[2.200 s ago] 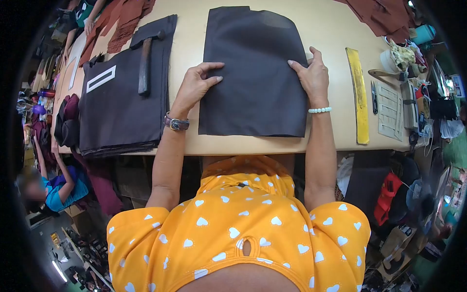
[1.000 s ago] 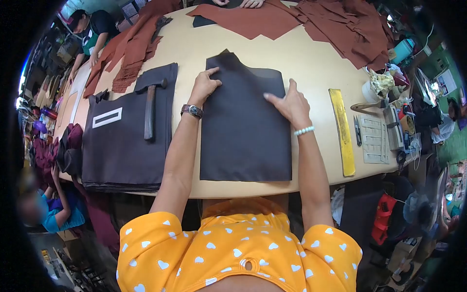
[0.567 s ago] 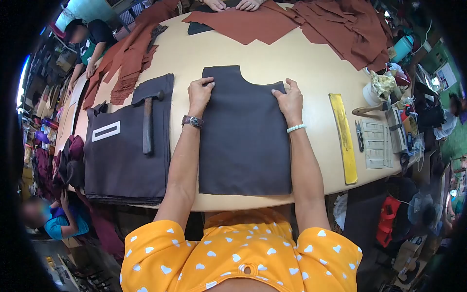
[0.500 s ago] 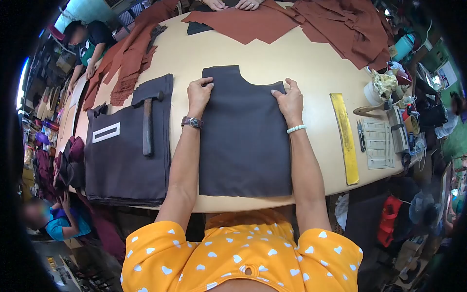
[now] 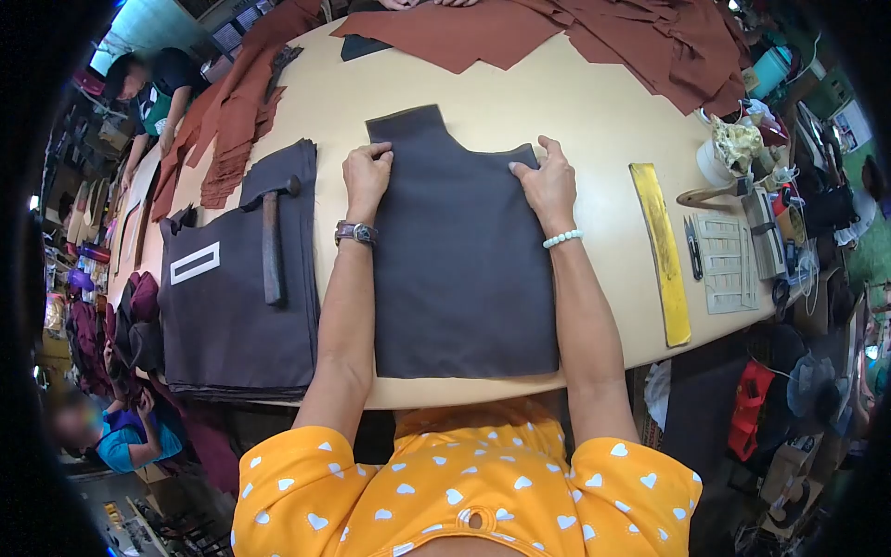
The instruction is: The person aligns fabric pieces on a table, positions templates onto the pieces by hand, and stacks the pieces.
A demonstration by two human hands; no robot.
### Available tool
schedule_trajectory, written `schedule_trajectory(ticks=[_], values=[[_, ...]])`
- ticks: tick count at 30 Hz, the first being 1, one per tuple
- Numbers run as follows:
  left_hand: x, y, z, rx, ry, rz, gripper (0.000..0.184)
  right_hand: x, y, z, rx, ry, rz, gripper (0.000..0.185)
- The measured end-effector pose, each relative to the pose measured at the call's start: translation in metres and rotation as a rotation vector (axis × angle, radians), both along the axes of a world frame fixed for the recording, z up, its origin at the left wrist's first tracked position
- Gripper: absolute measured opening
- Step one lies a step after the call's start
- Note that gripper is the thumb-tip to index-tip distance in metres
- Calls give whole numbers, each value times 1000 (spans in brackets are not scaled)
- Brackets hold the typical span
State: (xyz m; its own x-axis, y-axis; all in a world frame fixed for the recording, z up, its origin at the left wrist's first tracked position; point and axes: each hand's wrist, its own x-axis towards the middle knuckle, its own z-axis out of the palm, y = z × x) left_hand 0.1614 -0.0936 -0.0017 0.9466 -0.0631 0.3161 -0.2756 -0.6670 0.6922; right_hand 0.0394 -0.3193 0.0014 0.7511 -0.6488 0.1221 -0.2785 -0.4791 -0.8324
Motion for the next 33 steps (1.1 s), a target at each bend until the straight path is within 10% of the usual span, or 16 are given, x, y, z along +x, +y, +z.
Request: schedule_trajectory(ticks=[33], values=[[8, -7, 7, 83, 88, 20, 21, 2, 1, 7, -3, 79, 15, 63]])
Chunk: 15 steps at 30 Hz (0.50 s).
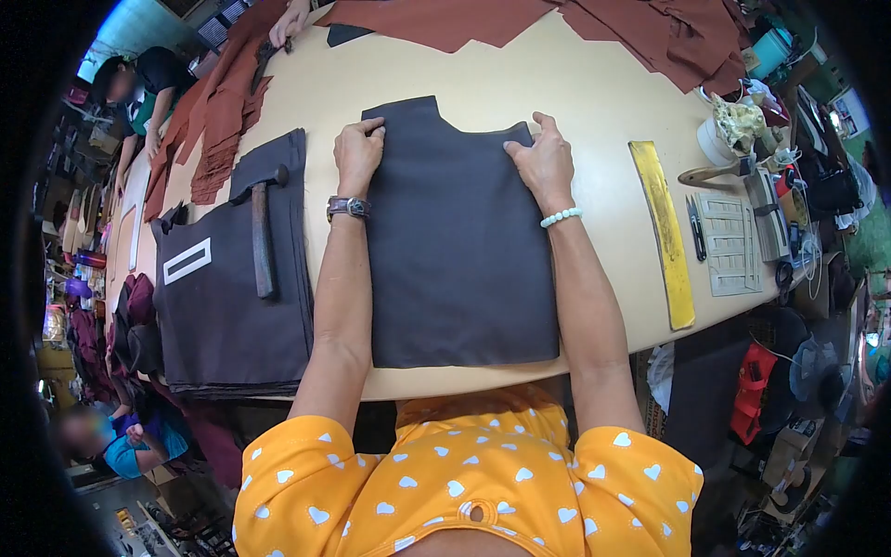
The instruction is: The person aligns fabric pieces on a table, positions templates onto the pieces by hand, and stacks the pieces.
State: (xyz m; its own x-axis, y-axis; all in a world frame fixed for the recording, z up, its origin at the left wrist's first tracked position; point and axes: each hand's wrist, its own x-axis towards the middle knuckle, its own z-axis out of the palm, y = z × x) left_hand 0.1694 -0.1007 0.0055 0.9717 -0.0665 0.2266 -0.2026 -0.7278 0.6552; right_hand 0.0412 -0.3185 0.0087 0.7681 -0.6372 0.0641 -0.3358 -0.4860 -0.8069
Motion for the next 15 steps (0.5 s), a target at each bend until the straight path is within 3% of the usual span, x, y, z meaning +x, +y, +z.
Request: schedule_trajectory(ticks=[15], values=[[0, -2, -5, 11, -87, -4, 18, 1, -4, -3, 5, -19, 8, 64]])
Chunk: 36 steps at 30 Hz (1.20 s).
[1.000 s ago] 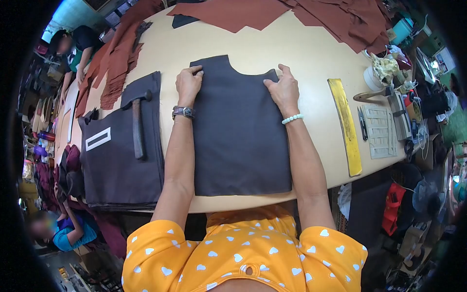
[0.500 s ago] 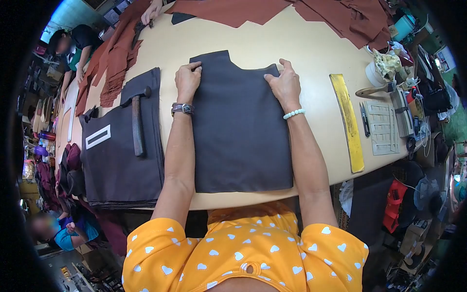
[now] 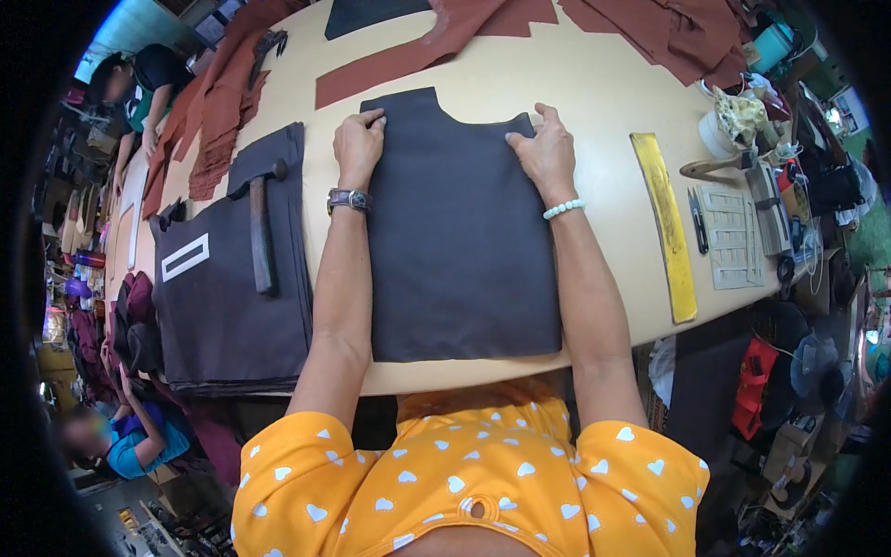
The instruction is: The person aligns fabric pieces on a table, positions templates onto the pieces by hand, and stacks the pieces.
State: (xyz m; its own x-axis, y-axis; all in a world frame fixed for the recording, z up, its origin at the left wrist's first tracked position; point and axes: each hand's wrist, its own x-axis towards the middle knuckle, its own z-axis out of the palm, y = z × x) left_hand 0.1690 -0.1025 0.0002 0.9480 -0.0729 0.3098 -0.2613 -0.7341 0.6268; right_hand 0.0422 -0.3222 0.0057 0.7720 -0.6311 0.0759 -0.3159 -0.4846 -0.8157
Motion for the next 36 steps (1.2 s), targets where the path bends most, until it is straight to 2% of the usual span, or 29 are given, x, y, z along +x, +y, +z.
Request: schedule_trajectory(ticks=[8, 14, 18, 20, 21, 23, 26, 28, 30, 32, 36], values=[[-1, 0, 3, 11, 44, -3, 21, -2, 2, 3, -35, 3, -8, 64], [-1, -1, -2, 1, -47, 2, 16, -1, 3, 3, -53, 1, -16, 63], [-1, -5, -5, 141, -66, -7, 16, -3, 7, 6, -104, 26, 3, 61], [1, -7, -13, 183, -119, -36, 18, -5, 15, 15, -201, 74, 17, 61], [-4, -8, -11, 289, -205, -45, 22, -7, 19, 19, -248, 100, 24, 61], [-15, -7, -8, 504, -378, -62, 33, -9, 26, 23, -520, 136, 48, 63], [-20, -6, -9, 642, -261, -138, 55, -2, 35, 24, -943, 158, 88, 56], [-22, -5, -16, 539, -205, -151, 64, 12, 49, 8, -1284, 112, 118, 55], [-20, -5, -21, 501, -173, -177, 69, 11, 85, 10, -948, 65, 407, 56], [-15, 0, -25, 533, -161, -199, 70, 16, 115, -2, -602, 7, 483, 61], [-15, -2, -23, 589, -146, -164, 70, 12, 122, -19, -559, 4, 449, 66]])
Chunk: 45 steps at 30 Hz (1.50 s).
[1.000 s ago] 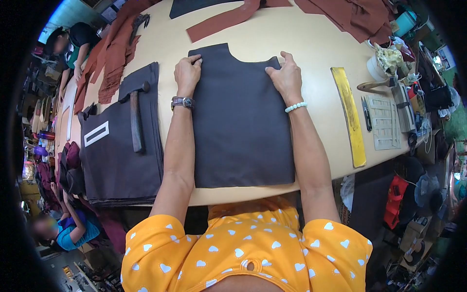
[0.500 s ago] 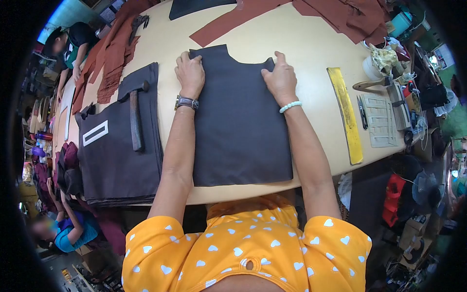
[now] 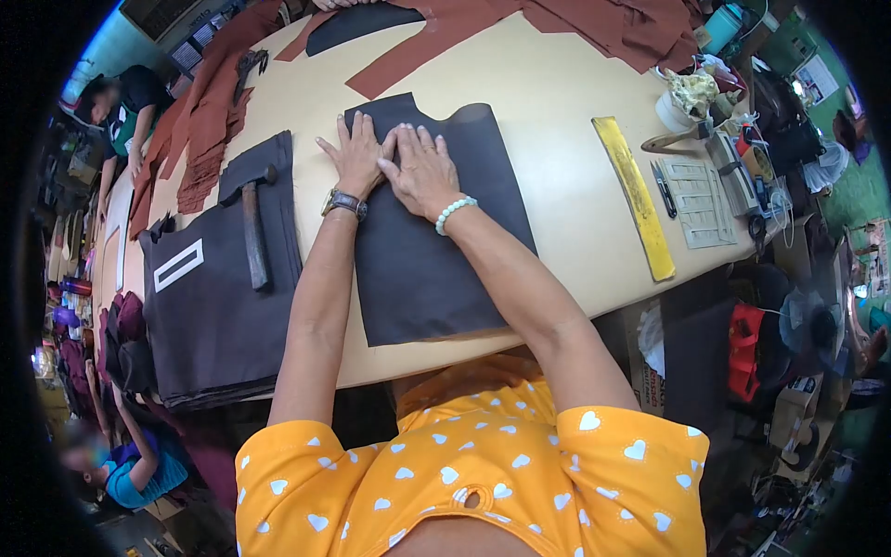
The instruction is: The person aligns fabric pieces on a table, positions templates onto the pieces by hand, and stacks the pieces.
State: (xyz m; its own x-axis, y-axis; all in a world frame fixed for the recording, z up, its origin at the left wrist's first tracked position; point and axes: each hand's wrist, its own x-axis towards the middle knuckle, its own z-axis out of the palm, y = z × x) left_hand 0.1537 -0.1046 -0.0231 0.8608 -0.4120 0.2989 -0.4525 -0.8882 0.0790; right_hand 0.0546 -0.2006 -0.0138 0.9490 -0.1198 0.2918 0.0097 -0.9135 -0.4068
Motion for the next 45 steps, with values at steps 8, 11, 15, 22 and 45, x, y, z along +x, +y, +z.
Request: schedule_trajectory(ticks=[8, 11, 15, 22, 45], values=[[-4, -1, -1, -50, -67, -1, 71, -32, -62, 6, -70, 45, -150, 65], [-5, -1, 3, -43, -46, 2, 70, -39, -86, 3, -122, 43, -199, 63], [-4, 0, 4, -15, -48, -8, 70, -43, -100, 3, -144, 49, -258, 62], [-11, -28, 26, 191, -169, -26, 52, -46, -95, 6, -191, 100, -331, 65], [-82, -110, 5, -271, 3, -618, 32, -247, -124, 38, -106, 294, 284, 100]])
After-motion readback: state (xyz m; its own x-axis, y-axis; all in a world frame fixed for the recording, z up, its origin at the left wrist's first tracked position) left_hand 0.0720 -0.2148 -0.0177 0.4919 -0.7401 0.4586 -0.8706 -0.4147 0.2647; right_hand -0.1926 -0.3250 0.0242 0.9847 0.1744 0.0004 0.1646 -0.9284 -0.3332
